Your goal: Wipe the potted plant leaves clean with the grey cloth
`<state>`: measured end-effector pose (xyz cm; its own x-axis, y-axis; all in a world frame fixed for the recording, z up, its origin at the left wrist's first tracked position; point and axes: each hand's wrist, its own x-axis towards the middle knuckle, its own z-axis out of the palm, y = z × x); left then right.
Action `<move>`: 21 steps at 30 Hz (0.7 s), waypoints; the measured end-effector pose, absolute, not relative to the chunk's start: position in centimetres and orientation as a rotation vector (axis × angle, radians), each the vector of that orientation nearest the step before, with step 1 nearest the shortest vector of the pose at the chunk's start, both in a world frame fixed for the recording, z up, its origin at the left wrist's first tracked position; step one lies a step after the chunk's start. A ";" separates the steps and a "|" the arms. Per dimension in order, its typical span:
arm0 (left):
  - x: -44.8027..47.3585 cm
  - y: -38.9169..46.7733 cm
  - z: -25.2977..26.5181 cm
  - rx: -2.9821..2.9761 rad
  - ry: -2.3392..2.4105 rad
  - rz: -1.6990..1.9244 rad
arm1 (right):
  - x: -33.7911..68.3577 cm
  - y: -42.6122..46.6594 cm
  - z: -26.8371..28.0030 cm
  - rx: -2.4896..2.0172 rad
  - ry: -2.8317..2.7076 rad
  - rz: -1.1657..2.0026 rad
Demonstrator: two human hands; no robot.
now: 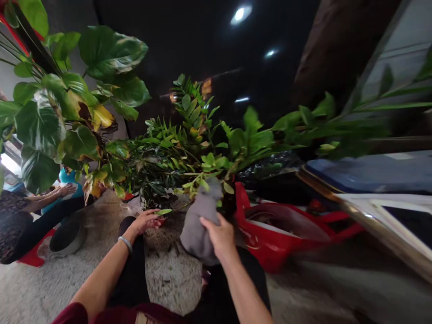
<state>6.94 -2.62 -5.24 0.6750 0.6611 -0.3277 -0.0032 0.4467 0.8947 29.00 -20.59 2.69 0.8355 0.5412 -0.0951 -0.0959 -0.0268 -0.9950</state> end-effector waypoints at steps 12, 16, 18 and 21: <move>9.9 -5.9 -4.5 0.738 0.626 0.830 | 35.9 -23.4 6.3 -1.372 0.025 0.300; 10.0 -6.6 -4.2 0.743 0.667 0.849 | 30.0 -20.4 5.0 -1.527 -0.253 0.607; 9.7 -6.5 -4.4 0.740 0.695 0.865 | 26.5 -22.0 3.8 -1.566 -0.548 0.778; 9.1 -6.0 -4.5 0.755 0.713 0.848 | 25.4 -26.8 2.8 -1.574 -0.655 0.848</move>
